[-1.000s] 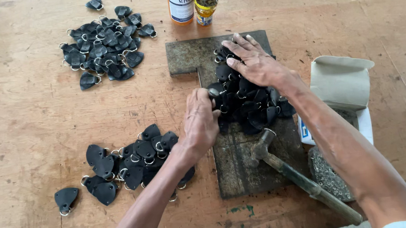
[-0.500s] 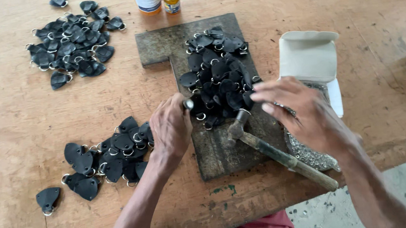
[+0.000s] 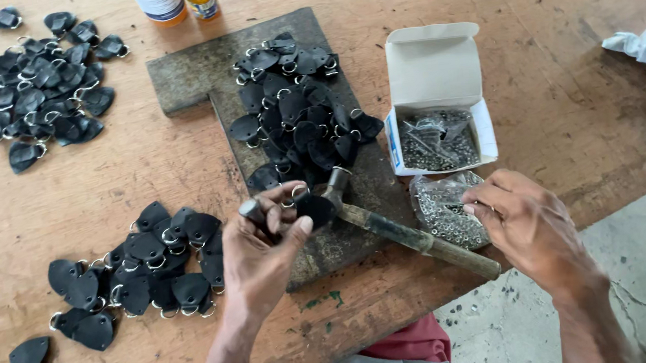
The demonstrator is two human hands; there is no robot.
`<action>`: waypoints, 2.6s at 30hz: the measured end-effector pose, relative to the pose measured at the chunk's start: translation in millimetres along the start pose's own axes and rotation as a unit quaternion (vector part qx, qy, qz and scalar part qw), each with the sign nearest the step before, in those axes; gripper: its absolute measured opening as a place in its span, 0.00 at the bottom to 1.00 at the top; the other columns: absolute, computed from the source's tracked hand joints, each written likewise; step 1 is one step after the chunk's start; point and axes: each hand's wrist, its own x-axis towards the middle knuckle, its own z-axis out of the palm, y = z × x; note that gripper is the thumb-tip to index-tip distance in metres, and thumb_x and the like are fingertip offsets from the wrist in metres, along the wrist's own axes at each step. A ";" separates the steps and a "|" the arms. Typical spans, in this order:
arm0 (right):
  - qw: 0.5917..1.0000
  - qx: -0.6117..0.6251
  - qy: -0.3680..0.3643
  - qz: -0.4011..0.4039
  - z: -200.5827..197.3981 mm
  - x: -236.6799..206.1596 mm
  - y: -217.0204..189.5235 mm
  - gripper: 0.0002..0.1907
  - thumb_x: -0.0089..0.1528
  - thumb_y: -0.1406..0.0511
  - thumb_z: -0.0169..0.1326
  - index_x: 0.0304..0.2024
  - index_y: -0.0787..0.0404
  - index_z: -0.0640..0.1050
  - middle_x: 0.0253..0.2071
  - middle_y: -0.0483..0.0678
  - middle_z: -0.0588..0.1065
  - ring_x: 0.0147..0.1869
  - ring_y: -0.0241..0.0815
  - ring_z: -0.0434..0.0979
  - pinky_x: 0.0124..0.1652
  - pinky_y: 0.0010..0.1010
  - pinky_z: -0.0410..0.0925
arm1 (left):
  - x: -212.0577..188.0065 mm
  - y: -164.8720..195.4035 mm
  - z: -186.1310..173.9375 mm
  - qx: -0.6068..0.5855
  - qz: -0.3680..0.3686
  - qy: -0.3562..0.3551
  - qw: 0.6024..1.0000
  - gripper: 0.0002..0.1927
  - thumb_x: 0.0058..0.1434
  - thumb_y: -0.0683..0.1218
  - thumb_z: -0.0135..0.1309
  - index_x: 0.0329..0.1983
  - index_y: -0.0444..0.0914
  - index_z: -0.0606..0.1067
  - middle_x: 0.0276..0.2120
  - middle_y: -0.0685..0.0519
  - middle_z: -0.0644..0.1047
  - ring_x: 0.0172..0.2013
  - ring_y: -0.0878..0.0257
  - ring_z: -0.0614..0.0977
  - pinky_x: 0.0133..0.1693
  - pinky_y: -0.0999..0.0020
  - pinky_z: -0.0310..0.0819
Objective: The person attaches metal split rings to black leather keychain tags. They pick a leather tag, insert a metal ring through its hole using a small punch tool, hammer the ring closed on a steel block with a ball-peen hammer, and place the finished keychain on the table with the growing pile.
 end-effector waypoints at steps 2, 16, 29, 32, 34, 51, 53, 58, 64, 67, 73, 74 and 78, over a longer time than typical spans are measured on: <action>0.999 -0.034 -0.039 0.008 9.2 2.3 10.0 0.07 0.60 0.62 0.61 0.40 0.54 0.85 0.36 0.44 0.79 0.38 0.39 0.80 0.42 0.33 0.75 | -4.8 -6.9 9.6 -0.009 -0.083 -0.005 0.996 0.14 0.54 0.37 0.63 0.27 0.40 0.67 0.37 0.52 0.81 0.30 0.68 0.83 0.35 0.69 0.88; 0.999 -0.003 -0.013 -0.038 34.1 4.4 14.3 0.09 0.59 0.63 0.60 0.40 0.57 0.83 0.37 0.43 0.79 0.37 0.40 0.80 0.39 0.34 0.76 | -24.1 -36.1 39.1 -0.061 -0.081 -0.019 0.995 0.11 0.58 0.39 0.66 0.36 0.38 0.73 0.30 0.59 0.71 0.33 0.72 0.76 0.36 0.77 0.75; 0.992 0.120 -0.019 -0.032 27.7 3.3 23.2 0.02 0.63 0.69 0.55 0.38 0.62 0.76 0.37 0.45 0.78 0.37 0.39 0.81 0.35 0.30 0.77 | -24.2 -36.5 32.0 -0.091 -0.114 -0.035 0.989 0.14 0.60 0.41 0.61 0.43 0.39 0.68 0.36 0.56 0.76 0.31 0.64 0.80 0.34 0.69 0.83; 0.986 0.149 -0.055 0.046 15.8 4.0 21.4 0.04 0.62 0.68 0.57 0.39 0.61 0.76 0.35 0.46 0.79 0.35 0.39 0.81 0.34 0.30 0.77 | -26.2 -32.6 38.4 -0.092 -0.084 -0.040 0.991 0.15 0.59 0.39 0.61 0.47 0.39 0.72 0.39 0.55 0.77 0.34 0.67 0.81 0.37 0.71 0.84; 0.987 0.160 -0.023 0.023 12.8 3.6 15.6 0.04 0.61 0.68 0.58 0.39 0.60 0.78 0.34 0.46 0.79 0.35 0.38 0.81 0.33 0.29 0.77 | -29.2 -29.6 37.3 -0.096 -0.063 -0.055 0.992 0.14 0.60 0.38 0.61 0.47 0.38 0.74 0.40 0.54 0.79 0.36 0.68 0.82 0.39 0.72 0.84; 0.902 0.310 0.042 -0.297 22.3 -9.9 -108.6 0.13 0.62 0.70 0.58 0.50 0.60 0.78 0.42 0.47 0.79 0.44 0.38 0.82 0.41 0.25 0.80 | -47.1 -15.7 5.5 -0.136 0.037 -0.130 0.981 0.06 0.59 0.34 0.64 0.38 0.36 0.82 0.42 0.50 0.82 0.41 0.67 0.81 0.44 0.75 0.76; 0.896 0.324 0.038 -0.300 22.0 -9.1 -115.0 0.16 0.63 0.70 0.59 0.52 0.61 0.73 0.41 0.47 0.79 0.42 0.37 0.82 0.40 0.26 0.78 | -48.0 -13.4 1.9 -0.159 0.046 -0.135 0.977 0.06 0.60 0.35 0.63 0.40 0.37 0.82 0.42 0.50 0.82 0.44 0.66 0.82 0.47 0.73 0.79; 0.893 0.307 0.037 -0.328 29.1 -6.8 -121.2 0.21 0.64 0.70 0.60 0.55 0.60 0.66 0.41 0.48 0.78 0.42 0.38 0.82 0.39 0.27 0.78 | -49.7 -13.3 -2.6 -0.157 0.074 -0.140 0.975 0.08 0.60 0.37 0.64 0.42 0.38 0.82 0.44 0.50 0.82 0.45 0.67 0.84 0.46 0.72 0.81; 0.910 0.283 0.033 -0.300 25.4 -12.2 -127.1 0.22 0.62 0.69 0.59 0.57 0.64 0.68 0.43 0.51 0.80 0.46 0.42 0.84 0.43 0.31 0.78 | -50.5 -5.6 0.5 -0.085 0.103 -0.085 0.987 0.09 0.61 0.36 0.63 0.44 0.37 0.81 0.42 0.50 0.82 0.41 0.66 0.83 0.42 0.71 0.79; 0.912 0.297 0.038 -0.279 21.9 -18.1 -126.9 0.21 0.62 0.66 0.57 0.57 0.64 0.70 0.47 0.53 0.81 0.50 0.44 0.84 0.48 0.36 0.78 | -48.3 8.0 1.4 0.017 0.123 -0.053 0.991 0.10 0.61 0.36 0.62 0.46 0.36 0.79 0.41 0.50 0.82 0.41 0.64 0.84 0.43 0.69 0.81; 0.938 0.318 0.004 -0.137 26.8 -19.8 -110.8 0.19 0.64 0.58 0.57 0.52 0.60 0.72 0.46 0.49 0.83 0.46 0.41 0.88 0.42 0.32 0.82 | -38.9 29.5 13.4 0.133 0.092 -0.114 0.980 0.10 0.59 0.38 0.61 0.44 0.34 0.78 0.38 0.50 0.81 0.36 0.64 0.85 0.38 0.69 0.80; 0.944 0.307 -0.029 -0.118 24.5 -17.3 -102.6 0.21 0.62 0.58 0.58 0.53 0.59 0.72 0.45 0.48 0.83 0.45 0.41 0.88 0.41 0.32 0.82 | -36.8 30.5 16.7 0.127 0.085 -0.119 0.981 0.09 0.60 0.39 0.61 0.43 0.34 0.77 0.36 0.51 0.81 0.35 0.66 0.84 0.36 0.70 0.78; 0.965 0.186 0.043 -0.182 9.8 6.0 -55.2 0.11 0.64 0.63 0.55 0.49 0.56 0.78 0.46 0.51 0.81 0.48 0.46 0.83 0.43 0.32 0.79 | -29.9 27.1 30.5 0.108 -0.175 -0.137 0.969 0.09 0.58 0.45 0.62 0.37 0.34 0.78 0.20 0.50 0.73 0.22 0.68 0.69 0.24 0.70 0.61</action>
